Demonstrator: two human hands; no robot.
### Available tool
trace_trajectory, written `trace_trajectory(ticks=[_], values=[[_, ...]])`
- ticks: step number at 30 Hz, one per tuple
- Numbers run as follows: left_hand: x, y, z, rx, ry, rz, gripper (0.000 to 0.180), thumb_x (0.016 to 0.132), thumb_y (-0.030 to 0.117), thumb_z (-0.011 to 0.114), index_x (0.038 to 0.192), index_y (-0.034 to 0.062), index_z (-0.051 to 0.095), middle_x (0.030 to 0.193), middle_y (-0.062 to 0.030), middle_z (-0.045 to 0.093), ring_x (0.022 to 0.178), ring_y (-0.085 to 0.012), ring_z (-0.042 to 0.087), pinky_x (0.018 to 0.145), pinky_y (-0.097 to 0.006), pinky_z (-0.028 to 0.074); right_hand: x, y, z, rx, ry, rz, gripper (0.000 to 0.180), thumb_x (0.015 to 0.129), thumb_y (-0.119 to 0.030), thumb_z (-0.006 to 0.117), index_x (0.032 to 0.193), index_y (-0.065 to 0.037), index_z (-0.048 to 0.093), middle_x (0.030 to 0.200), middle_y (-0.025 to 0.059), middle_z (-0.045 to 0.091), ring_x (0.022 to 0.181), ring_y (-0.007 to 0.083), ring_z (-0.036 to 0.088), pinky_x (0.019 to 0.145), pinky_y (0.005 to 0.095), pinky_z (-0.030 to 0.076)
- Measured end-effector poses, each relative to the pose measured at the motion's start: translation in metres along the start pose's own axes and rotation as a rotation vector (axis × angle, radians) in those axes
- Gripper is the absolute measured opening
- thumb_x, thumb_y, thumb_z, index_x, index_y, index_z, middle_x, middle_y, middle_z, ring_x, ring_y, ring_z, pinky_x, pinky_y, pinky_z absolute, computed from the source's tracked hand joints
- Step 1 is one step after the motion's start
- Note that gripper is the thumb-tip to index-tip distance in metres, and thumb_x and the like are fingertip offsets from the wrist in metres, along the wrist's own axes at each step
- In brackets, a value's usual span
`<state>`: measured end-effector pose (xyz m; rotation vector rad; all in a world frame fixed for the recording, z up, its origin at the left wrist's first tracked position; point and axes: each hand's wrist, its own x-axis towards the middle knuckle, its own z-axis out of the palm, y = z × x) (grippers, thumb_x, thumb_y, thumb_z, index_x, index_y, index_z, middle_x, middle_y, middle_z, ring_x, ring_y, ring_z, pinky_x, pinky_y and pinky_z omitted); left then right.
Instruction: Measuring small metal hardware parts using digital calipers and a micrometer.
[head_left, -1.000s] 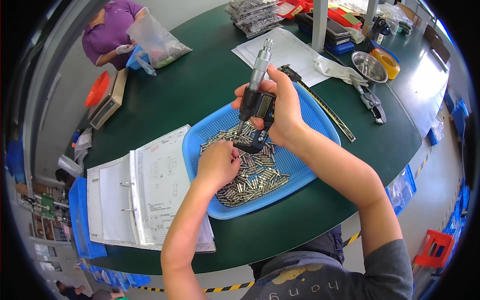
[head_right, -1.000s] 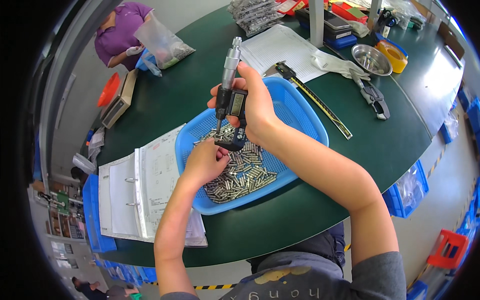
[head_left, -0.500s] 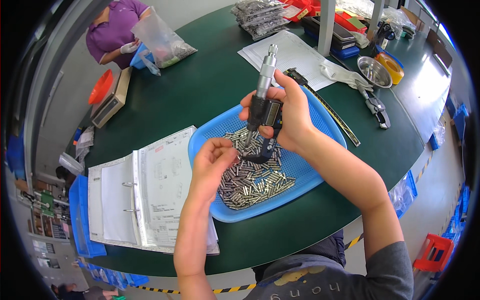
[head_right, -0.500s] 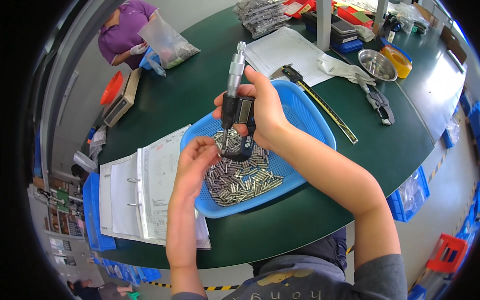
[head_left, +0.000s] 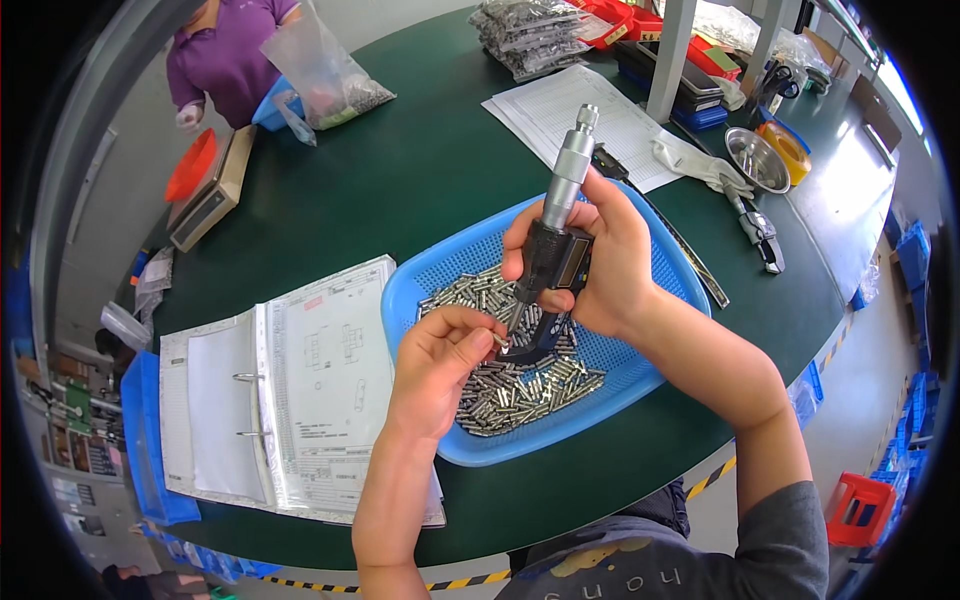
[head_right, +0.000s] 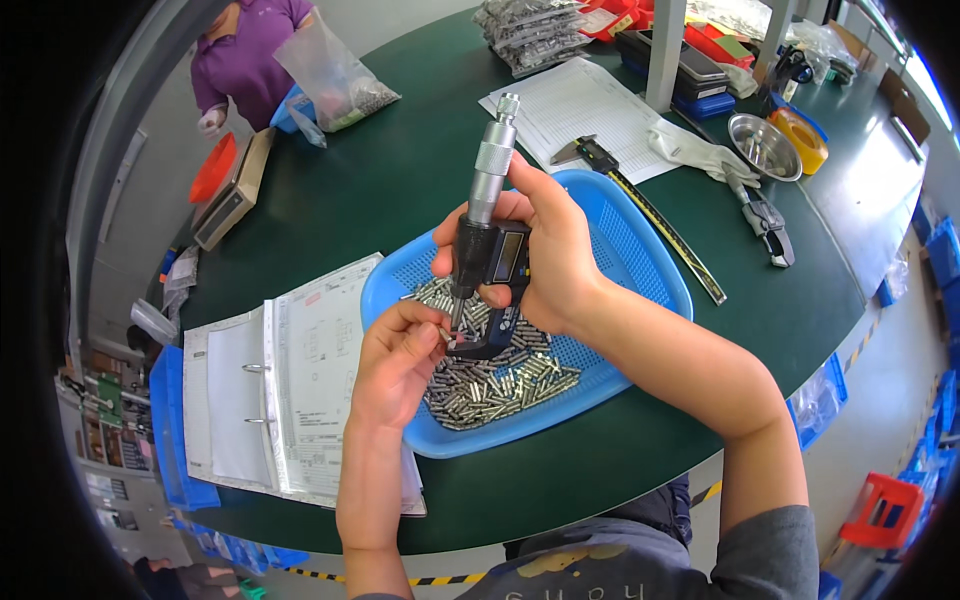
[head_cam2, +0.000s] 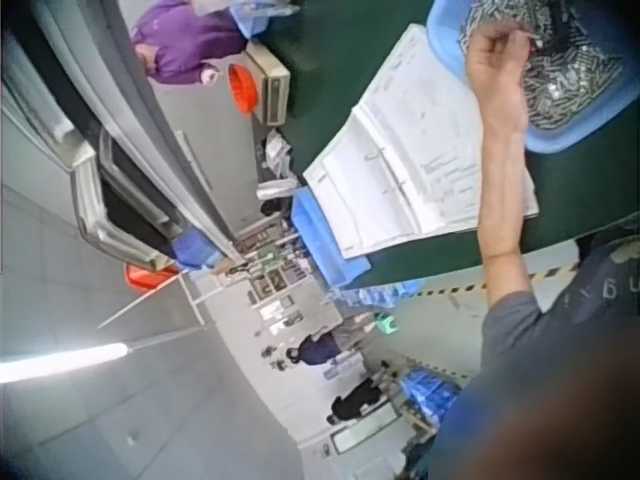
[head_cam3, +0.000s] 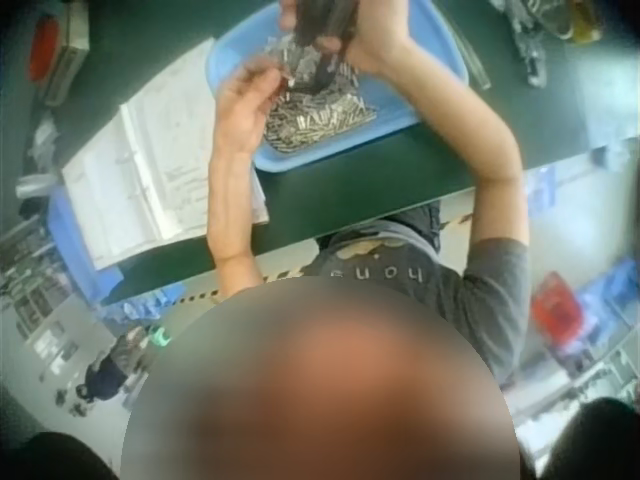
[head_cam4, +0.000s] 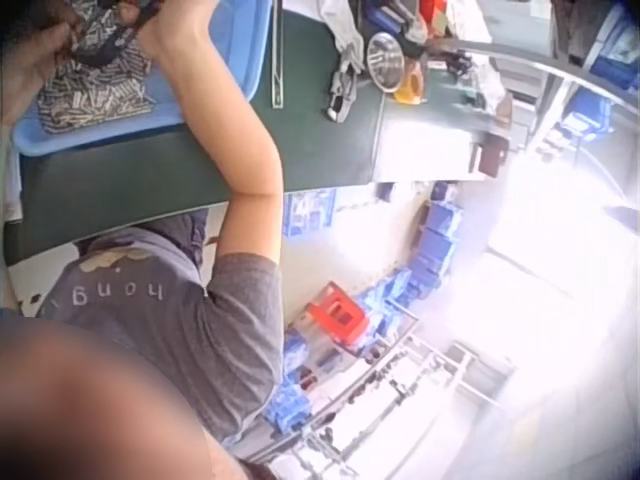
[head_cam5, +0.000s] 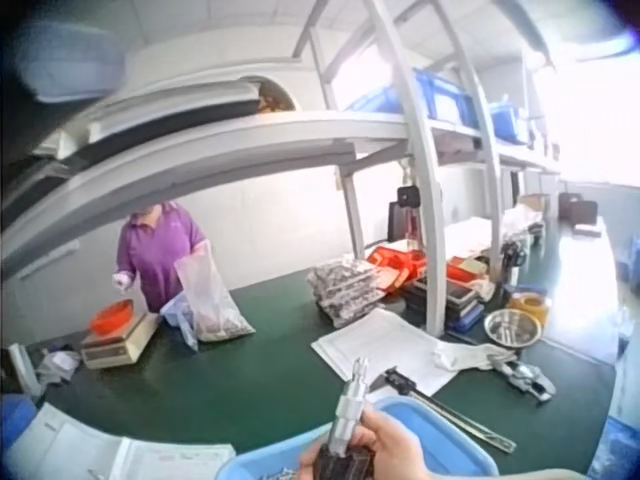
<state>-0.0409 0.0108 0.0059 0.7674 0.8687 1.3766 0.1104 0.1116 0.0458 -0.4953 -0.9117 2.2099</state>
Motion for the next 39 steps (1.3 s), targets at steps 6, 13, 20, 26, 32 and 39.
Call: trace_trajectory(ticks=[6, 13, 20, 26, 32, 39], values=[[-0.0017, -0.0004, -0.0009, 0.053, 0.015, -0.011, 0.013, 0.076, 0.005, 0.057, 0.087, -0.0005, 0.053, 0.084, -0.0077, 0.058, 0.074, -0.0102, 0.054, 0.067, -0.021, 0.044, 0.0008, 0.0011, 0.0023, 0.041, -0.015, 0.045, 0.064, 0.08, -0.054, 0.025, 0.077, 0.002, 0.055, 0.068, 0.0168, 0.057, 0.052, 0.0159, 0.052, 0.036, 0.0212, 0.032], [-0.0013, -0.0004, -0.0013, 0.102, -0.001, -0.054, 0.014, 0.076, 0.004, 0.057, 0.088, -0.0011, 0.053, 0.083, -0.0065, 0.058, 0.074, -0.0103, 0.055, 0.067, -0.02, 0.044, -0.0014, 0.0002, 0.0039, 0.074, -0.043, 0.032, 0.063, 0.079, -0.054, 0.027, 0.078, 0.002, 0.055, 0.068, 0.0169, 0.057, 0.049, 0.0154, 0.05, 0.035, 0.0209, 0.032], [-0.0021, -0.0004, 0.0033, 0.154, -0.079, -0.034, 0.014, 0.078, 0.009, 0.055, 0.088, 0.0, 0.051, 0.079, -0.0094, 0.057, 0.071, -0.0148, 0.055, 0.07, -0.026, 0.043, -0.0015, 0.0033, 0.0043, -0.128, -0.026, -0.001, 0.062, 0.075, -0.061, 0.04, 0.074, 0.0, 0.054, 0.063, 0.0124, 0.056, 0.046, 0.0115, 0.049, 0.035, 0.0196, 0.032], [-0.0022, 0.0018, 0.0052, 0.136, -0.017, -0.155, 0.015, 0.08, 0.014, 0.051, 0.088, 0.0009, 0.052, 0.08, -0.0051, 0.056, 0.074, -0.0105, 0.052, 0.069, -0.023, 0.042, -0.0013, 0.0026, 0.0034, -0.197, 0.011, 0.01, 0.062, 0.08, -0.058, 0.031, 0.073, -0.001, 0.056, 0.063, 0.0127, 0.057, 0.039, 0.0115, 0.045, 0.032, 0.0184, 0.03], [-0.0022, 0.0018, 0.0057, 0.118, -0.057, -0.181, 0.015, 0.082, 0.017, 0.049, 0.083, 0.0021, 0.05, 0.075, -0.0017, 0.05, 0.068, -0.009, 0.046, 0.065, -0.023, 0.038, -0.0013, 0.0021, 0.0018, -0.146, -0.025, 0.008, 0.064, 0.08, -0.058, 0.03, 0.072, -0.001, 0.056, 0.063, 0.0126, 0.057, 0.039, 0.0111, 0.043, 0.033, 0.0193, 0.031], [-0.0023, 0.0047, 0.0018, 0.063, -0.108, -0.214, 0.015, 0.082, 0.017, 0.048, 0.082, 0.0016, 0.049, 0.073, -0.0018, 0.048, 0.067, -0.0098, 0.046, 0.062, -0.022, 0.038, -0.0018, 0.0025, 0.0041, -0.186, -0.025, 0.027, 0.069, 0.08, -0.06, 0.023, 0.074, -0.001, 0.056, 0.063, 0.0127, 0.057, 0.042, 0.0114, 0.044, 0.034, 0.0191, 0.031]])
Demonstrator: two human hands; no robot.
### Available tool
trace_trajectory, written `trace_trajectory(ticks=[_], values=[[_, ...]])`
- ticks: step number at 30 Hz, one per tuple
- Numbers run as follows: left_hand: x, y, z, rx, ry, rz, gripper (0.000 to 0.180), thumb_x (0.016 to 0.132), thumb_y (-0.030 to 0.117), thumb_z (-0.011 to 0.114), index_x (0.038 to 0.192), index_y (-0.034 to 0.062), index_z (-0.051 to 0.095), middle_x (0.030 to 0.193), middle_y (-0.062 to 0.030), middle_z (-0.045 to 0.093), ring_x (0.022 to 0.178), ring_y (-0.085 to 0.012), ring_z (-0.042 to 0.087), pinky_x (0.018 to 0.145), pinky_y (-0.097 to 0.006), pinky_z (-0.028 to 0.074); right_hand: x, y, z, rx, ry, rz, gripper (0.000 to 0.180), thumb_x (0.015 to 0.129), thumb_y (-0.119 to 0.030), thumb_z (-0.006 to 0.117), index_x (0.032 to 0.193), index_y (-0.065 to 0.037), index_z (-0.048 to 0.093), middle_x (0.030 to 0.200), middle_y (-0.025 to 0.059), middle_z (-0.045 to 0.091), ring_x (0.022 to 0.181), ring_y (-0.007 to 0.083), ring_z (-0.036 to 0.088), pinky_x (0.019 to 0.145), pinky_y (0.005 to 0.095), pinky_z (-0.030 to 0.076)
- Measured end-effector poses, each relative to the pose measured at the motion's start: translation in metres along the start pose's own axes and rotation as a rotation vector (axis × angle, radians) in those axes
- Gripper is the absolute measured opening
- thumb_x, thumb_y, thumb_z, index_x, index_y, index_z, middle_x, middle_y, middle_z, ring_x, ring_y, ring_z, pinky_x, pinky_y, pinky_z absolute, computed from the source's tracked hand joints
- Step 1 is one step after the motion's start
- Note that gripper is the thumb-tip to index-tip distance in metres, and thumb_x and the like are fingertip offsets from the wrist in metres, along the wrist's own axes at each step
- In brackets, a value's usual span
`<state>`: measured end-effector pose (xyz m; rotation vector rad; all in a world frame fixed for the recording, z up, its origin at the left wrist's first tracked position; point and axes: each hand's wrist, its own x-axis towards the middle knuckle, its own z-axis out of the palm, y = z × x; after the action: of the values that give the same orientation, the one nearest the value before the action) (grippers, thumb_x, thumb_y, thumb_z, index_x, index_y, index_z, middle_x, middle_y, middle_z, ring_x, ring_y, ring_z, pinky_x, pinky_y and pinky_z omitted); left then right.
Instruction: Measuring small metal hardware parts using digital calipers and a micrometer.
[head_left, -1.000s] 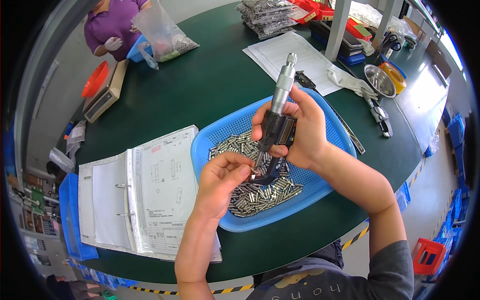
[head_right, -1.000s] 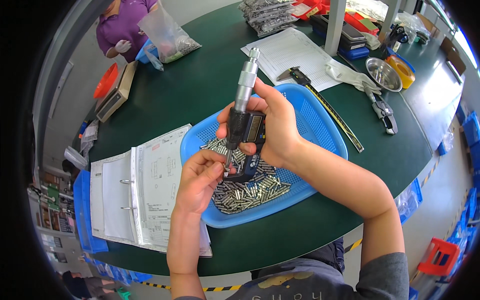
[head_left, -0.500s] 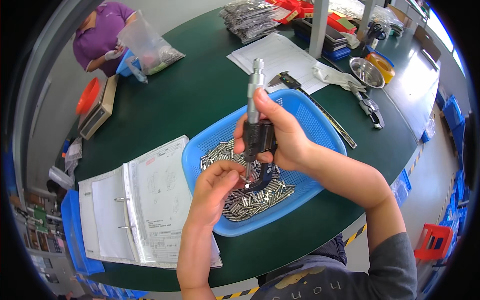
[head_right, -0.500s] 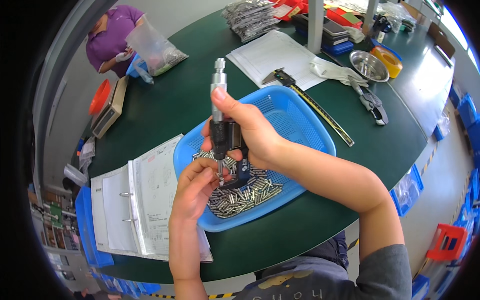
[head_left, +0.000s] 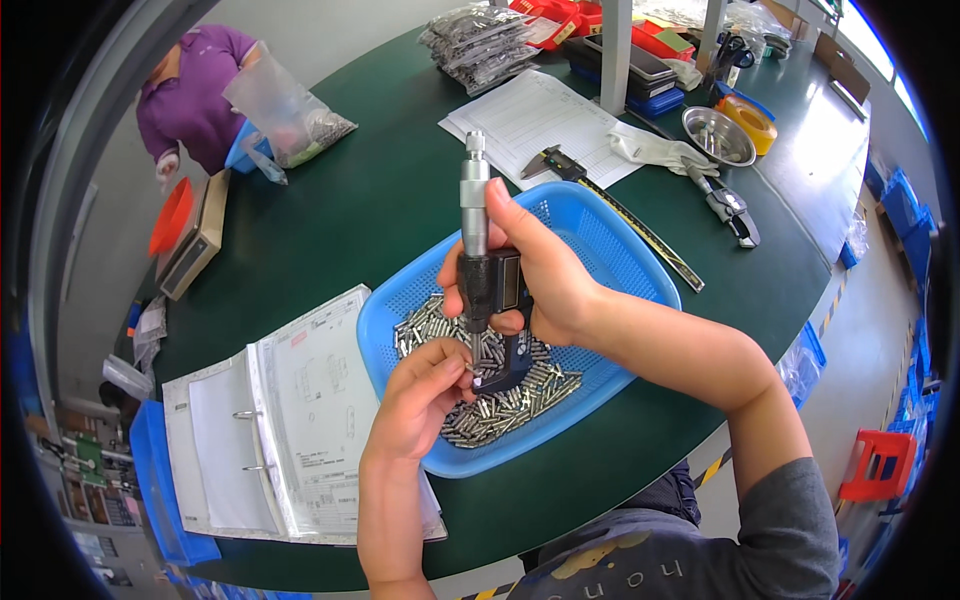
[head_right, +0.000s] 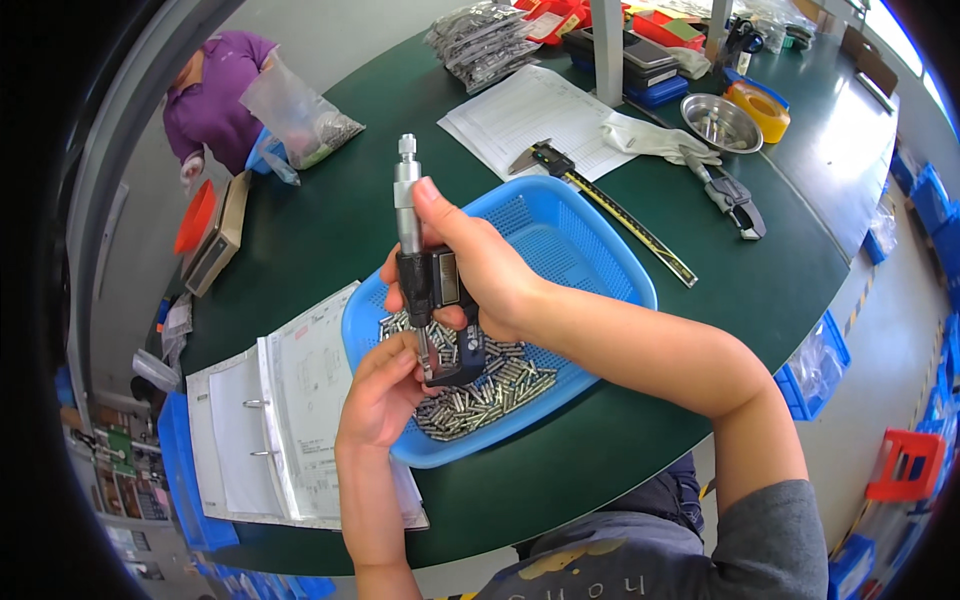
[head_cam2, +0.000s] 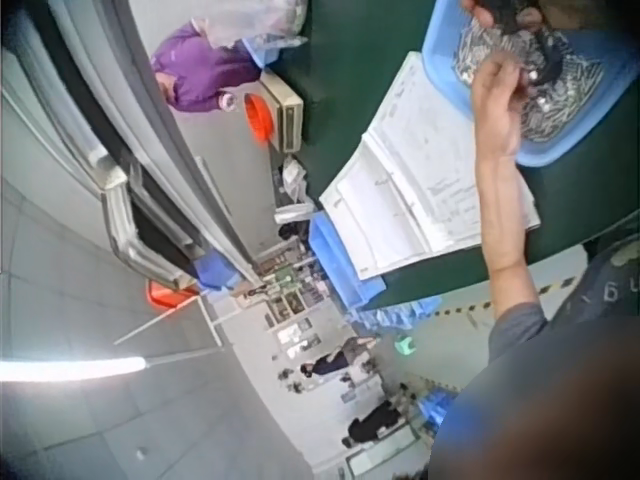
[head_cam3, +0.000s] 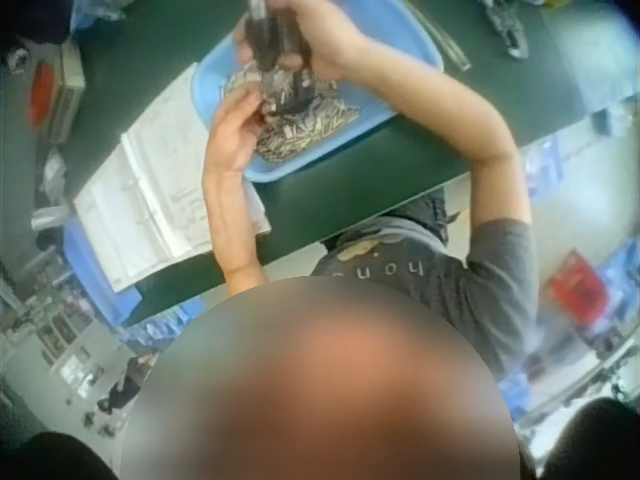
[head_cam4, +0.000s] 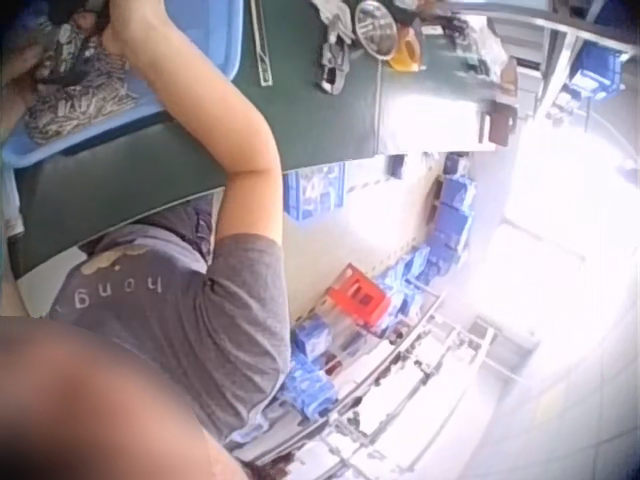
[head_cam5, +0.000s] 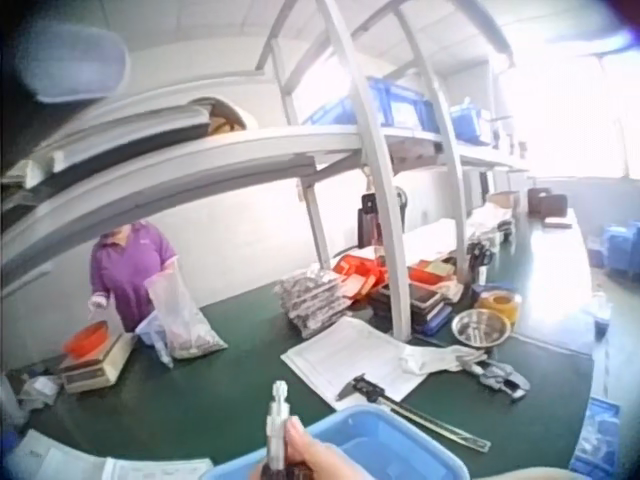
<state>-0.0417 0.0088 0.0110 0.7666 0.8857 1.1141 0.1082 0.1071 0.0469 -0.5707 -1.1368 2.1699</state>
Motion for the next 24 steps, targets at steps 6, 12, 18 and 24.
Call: trace_trajectory(ticks=[6, 12, 18, 24], values=[[-0.0006, 0.0001, -0.0022, -0.144, -0.029, -0.002, 0.013, 0.081, 0.015, 0.049, 0.08, 0.0021, 0.049, 0.072, -0.0015, 0.047, 0.064, -0.0096, 0.046, 0.061, -0.021, 0.038, 0.0012, 0.0002, -0.0001, 0.119, 0.045, 0.038, 0.066, 0.081, -0.058, 0.025, 0.075, 0.001, 0.055, 0.066, 0.0146, 0.057, 0.04, 0.0119, 0.044, 0.035, 0.0193, 0.031], [-0.0006, -0.0011, -0.0017, -0.063, 0.001, 0.027, 0.011, 0.081, 0.014, 0.051, 0.08, 0.0032, 0.048, 0.072, -0.0007, 0.047, 0.065, -0.0079, 0.045, 0.061, -0.02, 0.038, 0.0019, 0.0005, -0.0008, 0.162, -0.004, 0.013, 0.061, 0.082, -0.053, 0.027, 0.076, 0.0, 0.055, 0.067, 0.015, 0.058, 0.052, 0.0138, 0.052, 0.035, 0.0199, 0.032], [-0.0003, -0.0022, -0.0022, -0.061, 0.008, 0.028, 0.01, 0.081, 0.014, 0.051, 0.081, 0.0039, 0.049, 0.072, 0.0, 0.048, 0.066, -0.0073, 0.045, 0.062, -0.02, 0.039, 0.0003, 0.0012, 0.0026, 0.155, 0.045, 0.01, 0.06, 0.082, -0.05, 0.024, 0.077, 0.001, 0.055, 0.067, 0.0158, 0.057, 0.047, 0.0149, 0.049, 0.035, 0.0211, 0.032], [-0.0002, -0.0015, -0.0036, -0.134, -0.021, 0.033, 0.011, 0.082, 0.014, 0.051, 0.083, 0.0032, 0.049, 0.075, -0.0003, 0.049, 0.065, -0.0071, 0.045, 0.062, -0.019, 0.039, 0.0003, 0.0004, 0.0013, 0.216, 0.006, -0.009, 0.061, 0.082, -0.05, 0.022, 0.078, 0.002, 0.054, 0.067, 0.0167, 0.056, 0.046, 0.0149, 0.048, 0.035, 0.0214, 0.032]])
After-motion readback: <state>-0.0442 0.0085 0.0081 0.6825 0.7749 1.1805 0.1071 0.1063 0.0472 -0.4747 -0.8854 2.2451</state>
